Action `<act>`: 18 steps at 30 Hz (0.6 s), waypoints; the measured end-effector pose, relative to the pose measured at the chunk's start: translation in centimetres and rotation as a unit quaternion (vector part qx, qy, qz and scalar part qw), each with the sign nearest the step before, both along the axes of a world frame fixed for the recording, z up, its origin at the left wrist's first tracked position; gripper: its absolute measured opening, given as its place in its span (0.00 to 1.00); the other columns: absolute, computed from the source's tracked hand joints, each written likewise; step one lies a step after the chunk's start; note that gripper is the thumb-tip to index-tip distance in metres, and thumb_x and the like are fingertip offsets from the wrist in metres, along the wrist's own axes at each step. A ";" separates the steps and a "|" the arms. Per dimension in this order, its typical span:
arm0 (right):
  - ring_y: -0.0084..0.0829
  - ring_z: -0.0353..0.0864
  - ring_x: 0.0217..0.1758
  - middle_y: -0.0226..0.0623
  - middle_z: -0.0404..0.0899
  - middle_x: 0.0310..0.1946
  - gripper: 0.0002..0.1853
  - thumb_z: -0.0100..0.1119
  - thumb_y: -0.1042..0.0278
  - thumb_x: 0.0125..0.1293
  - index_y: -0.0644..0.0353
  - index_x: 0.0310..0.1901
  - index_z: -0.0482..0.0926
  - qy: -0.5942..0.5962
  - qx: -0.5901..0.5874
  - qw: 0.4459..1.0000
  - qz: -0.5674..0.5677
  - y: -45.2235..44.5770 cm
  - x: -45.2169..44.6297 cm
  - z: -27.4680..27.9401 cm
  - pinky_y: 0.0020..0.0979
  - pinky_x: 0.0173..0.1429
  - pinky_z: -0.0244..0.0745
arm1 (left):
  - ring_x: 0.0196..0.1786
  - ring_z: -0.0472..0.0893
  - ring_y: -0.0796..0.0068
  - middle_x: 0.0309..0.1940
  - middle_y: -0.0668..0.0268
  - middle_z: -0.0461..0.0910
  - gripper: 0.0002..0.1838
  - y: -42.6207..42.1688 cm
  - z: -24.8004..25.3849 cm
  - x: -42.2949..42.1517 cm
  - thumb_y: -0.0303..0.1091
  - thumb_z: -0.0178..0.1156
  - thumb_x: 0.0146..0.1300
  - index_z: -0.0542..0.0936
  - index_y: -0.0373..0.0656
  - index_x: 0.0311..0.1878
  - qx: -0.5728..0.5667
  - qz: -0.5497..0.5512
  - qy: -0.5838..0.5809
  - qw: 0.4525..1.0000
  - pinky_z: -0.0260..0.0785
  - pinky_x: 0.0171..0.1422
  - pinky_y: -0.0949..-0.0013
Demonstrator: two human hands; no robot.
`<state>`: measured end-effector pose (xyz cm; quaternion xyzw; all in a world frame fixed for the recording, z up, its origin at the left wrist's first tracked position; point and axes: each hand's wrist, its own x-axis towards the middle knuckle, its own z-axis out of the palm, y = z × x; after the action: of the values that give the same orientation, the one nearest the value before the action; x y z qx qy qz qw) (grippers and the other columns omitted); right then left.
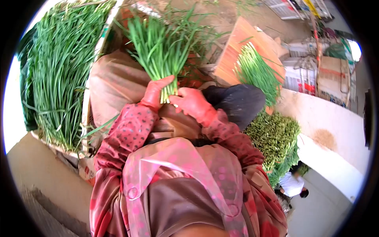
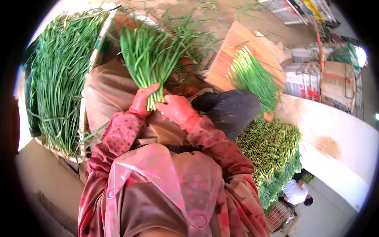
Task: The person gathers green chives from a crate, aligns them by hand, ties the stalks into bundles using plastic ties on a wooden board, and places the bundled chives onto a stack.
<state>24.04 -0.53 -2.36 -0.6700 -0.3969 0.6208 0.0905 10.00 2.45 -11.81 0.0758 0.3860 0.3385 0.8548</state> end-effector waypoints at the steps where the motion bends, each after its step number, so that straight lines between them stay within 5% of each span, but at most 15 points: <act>1: 0.22 0.76 0.18 0.32 0.80 0.20 0.15 0.60 0.57 0.63 0.63 0.33 0.79 0.025 0.002 1.000 -0.009 -0.2 0.0 -1.2 0.26 0.21 0.68 | 0.24 0.81 0.67 0.26 0.60 0.82 0.15 0.0 0.4 -0.3 0.41 0.64 0.62 0.81 0.35 0.39 -0.005 -0.016 0.014 1.000 0.75 0.27 0.68; 8: 0.21 0.74 0.18 0.31 0.79 0.22 0.16 0.54 0.56 0.67 0.61 0.31 0.78 0.038 0.125 0.980 -0.149 2.3 5.0 0.5 0.24 0.20 0.65 | 0.30 0.82 0.70 0.34 0.60 0.83 0.15 -0.1 -1.1 -0.4 0.41 0.61 0.66 0.79 0.37 0.45 0.020 -0.026 -0.048 0.998 0.81 0.38 0.64; 10: 0.22 0.75 0.18 0.32 0.79 0.21 0.16 0.53 0.55 0.67 0.60 0.29 0.76 0.065 0.098 0.991 -0.066 1.9 2.8 -0.3 0.26 0.20 0.67 | 0.29 0.82 0.71 0.33 0.61 0.83 0.16 -0.1 0.1 -0.1 0.42 0.61 0.66 0.79 0.38 0.45 0.033 -0.028 -0.054 0.998 0.80 0.38 0.66; 11: 0.32 0.80 0.21 0.39 0.82 0.24 0.18 0.51 0.53 0.67 0.61 0.29 0.76 -0.055 0.084 0.992 0.077 1.3 1.7 0.1 0.35 0.26 0.73 | 0.29 0.82 0.72 0.32 0.63 0.83 0.16 -0.3 -0.7 -0.7 0.43 0.61 0.66 0.80 0.38 0.45 0.069 -0.069 -0.084 0.992 0.79 0.37 0.69; 12: 0.45 0.83 0.28 0.46 0.82 0.26 0.20 0.49 0.50 0.67 0.61 0.32 0.78 -0.256 0.295 0.903 0.179 0.0 0.6 -3.1 0.45 0.34 0.76 | 0.29 0.83 0.71 0.33 0.64 0.84 0.15 -0.5 0.4 -0.4 0.43 0.61 0.66 0.81 0.39 0.45 0.021 -0.026 -0.046 0.998 0.78 0.37 0.70; 18: 0.54 0.80 0.29 0.49 0.79 0.22 0.24 0.48 0.43 0.67 0.58 0.30 0.79 -0.236 0.285 0.876 0.308 0.4 0.0 -1.5 0.52 0.34 0.73 | 0.38 0.84 0.70 0.37 0.61 0.84 0.15 -0.8 0.9 -1.1 0.40 0.62 0.65 0.80 0.39 0.46 0.009 -0.096 -0.100 0.990 0.78 0.44 0.68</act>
<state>24.00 -0.09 -3.84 -0.5858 -0.7524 0.3008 -0.0151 8.91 1.63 -10.92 0.0863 0.2863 0.2643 0.9169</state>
